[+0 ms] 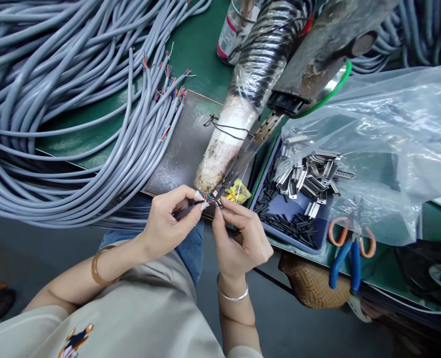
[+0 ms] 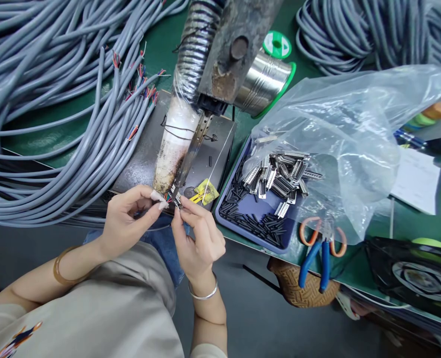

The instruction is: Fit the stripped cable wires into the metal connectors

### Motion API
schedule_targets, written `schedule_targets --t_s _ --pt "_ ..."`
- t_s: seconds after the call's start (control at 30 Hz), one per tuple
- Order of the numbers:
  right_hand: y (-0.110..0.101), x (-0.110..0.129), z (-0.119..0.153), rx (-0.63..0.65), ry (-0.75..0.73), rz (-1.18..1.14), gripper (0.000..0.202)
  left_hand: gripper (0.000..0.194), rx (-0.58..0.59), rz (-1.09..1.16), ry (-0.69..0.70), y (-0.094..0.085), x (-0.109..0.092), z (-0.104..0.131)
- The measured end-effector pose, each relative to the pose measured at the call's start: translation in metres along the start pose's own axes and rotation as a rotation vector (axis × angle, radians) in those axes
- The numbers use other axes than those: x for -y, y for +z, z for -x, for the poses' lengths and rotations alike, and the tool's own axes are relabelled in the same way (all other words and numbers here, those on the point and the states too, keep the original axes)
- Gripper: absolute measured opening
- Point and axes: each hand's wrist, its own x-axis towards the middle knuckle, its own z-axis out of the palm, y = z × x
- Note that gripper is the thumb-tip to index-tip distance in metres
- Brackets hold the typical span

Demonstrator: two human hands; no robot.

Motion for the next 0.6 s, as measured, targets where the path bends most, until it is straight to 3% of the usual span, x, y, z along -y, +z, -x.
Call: schedule_targets --t_s 0.3,0.6 --pt "0.0011 0.0027 0.0029 -0.057 -0.064 0.042 0.023 0.008 -0.013 0.053 0.027 -0.0018 -0.0014 -0.0014" --pt "0.0018 -0.0033 0.0035 -0.019 0.071 -0.047 0.018 0.012 0.056 0.115 -0.082 -0.0026 -0.0029 -0.0006"
